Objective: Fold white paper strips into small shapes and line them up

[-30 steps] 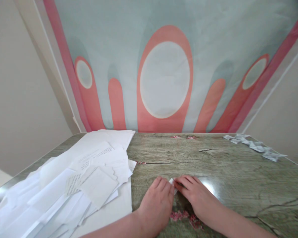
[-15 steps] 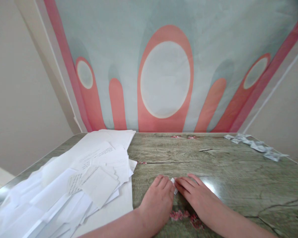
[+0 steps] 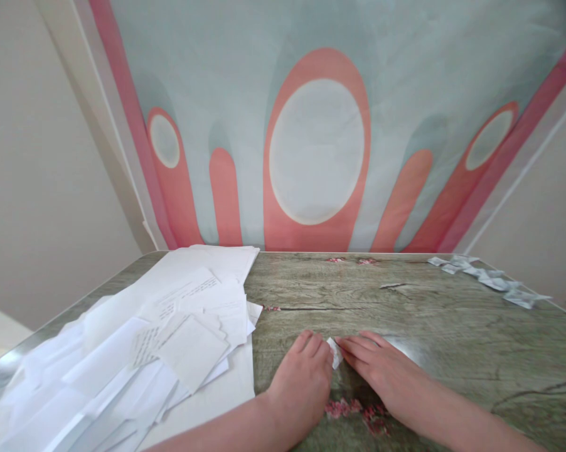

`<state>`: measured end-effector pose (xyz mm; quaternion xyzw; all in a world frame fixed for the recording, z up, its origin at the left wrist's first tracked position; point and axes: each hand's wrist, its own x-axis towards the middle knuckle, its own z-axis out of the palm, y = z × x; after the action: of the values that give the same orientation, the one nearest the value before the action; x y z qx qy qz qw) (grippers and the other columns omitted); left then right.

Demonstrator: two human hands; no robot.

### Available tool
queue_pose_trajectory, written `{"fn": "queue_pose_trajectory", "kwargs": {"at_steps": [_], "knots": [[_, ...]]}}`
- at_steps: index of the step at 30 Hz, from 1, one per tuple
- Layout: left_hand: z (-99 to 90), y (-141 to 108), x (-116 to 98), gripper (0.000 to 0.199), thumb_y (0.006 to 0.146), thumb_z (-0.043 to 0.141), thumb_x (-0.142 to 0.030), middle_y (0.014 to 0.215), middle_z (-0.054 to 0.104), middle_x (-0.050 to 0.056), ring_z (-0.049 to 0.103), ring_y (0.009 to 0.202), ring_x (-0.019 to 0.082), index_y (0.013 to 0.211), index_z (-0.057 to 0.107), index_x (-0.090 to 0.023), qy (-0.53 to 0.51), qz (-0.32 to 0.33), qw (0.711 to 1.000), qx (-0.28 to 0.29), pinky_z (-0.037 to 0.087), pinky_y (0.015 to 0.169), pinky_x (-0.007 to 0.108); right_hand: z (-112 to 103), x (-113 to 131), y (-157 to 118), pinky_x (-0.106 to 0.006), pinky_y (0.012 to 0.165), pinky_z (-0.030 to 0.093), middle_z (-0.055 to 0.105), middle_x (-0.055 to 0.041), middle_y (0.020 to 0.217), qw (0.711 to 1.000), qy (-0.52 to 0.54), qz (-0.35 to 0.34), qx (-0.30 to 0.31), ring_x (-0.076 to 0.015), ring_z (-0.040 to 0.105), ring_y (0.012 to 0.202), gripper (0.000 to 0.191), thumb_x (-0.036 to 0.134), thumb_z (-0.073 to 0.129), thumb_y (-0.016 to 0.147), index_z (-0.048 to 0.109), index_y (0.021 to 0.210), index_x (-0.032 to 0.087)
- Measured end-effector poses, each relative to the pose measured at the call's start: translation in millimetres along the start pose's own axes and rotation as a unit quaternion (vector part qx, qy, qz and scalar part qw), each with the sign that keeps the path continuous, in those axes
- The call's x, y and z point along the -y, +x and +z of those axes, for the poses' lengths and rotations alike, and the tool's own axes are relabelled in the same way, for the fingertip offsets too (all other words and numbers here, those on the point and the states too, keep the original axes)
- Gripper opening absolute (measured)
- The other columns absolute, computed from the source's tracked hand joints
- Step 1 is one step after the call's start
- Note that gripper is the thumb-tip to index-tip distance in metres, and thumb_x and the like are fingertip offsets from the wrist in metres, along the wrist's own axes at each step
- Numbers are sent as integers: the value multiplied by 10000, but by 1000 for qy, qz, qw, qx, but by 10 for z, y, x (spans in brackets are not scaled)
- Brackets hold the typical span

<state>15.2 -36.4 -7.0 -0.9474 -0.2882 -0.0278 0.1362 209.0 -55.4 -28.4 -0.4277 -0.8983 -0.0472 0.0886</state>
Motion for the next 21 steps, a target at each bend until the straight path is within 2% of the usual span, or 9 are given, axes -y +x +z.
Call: {"fn": "queue_pose_trajectory", "kwargs": {"at_steps": [5, 8, 11, 16, 21], "knots": [[52, -12, 24, 423, 861, 411, -240, 1272, 508, 123, 361, 1234, 251, 1227, 498, -45, -31, 22, 999, 4, 244, 1038, 357, -36, 0, 19, -403, 943, 386, 602, -99, 1170, 1000, 2, 6, 5, -217, 528, 1073, 384, 32, 472, 773, 598, 1118, 143], [74, -31, 45, 467, 858, 398, -264, 1326, 457, 149, 349, 1254, 254, 1253, 465, -24, -47, 35, 998, 18, 231, 1049, 361, -77, 2, 43, -399, 893, 421, 609, -116, 1132, 1000, 7, 10, 18, -235, 545, 1021, 373, 30, 489, 753, 611, 1093, 124], [48, -35, 79, 503, 839, 424, -298, 1329, 449, 163, 385, 1228, 261, 1261, 447, -24, -75, 42, 996, 30, 233, 1052, 368, -80, -22, 50, -384, 861, 435, 607, -118, 1113, 999, 32, 9, 18, -235, 544, 998, 394, 14, 481, 739, 610, 1093, 131], [-23, -12, 156, 485, 811, 462, -280, 1293, 487, 142, 422, 1193, 238, 1241, 461, -55, -117, 51, 991, 37, 237, 1055, 346, 45, -83, 22, -340, 829, 449, 618, -94, 1049, 996, 79, 15, -43, -204, 546, 950, 322, 44, 458, 805, 629, 1049, 165], [5, -22, 196, 501, 806, 468, -293, 1273, 498, 143, 421, 1185, 238, 1240, 450, -43, -118, 66, 990, 27, 231, 1056, 349, 117, -65, 12, -348, 850, 444, 600, -104, 1094, 996, 63, 16, -64, -209, 526, 966, 371, 32, 448, 797, 579, 1128, 134]]}}
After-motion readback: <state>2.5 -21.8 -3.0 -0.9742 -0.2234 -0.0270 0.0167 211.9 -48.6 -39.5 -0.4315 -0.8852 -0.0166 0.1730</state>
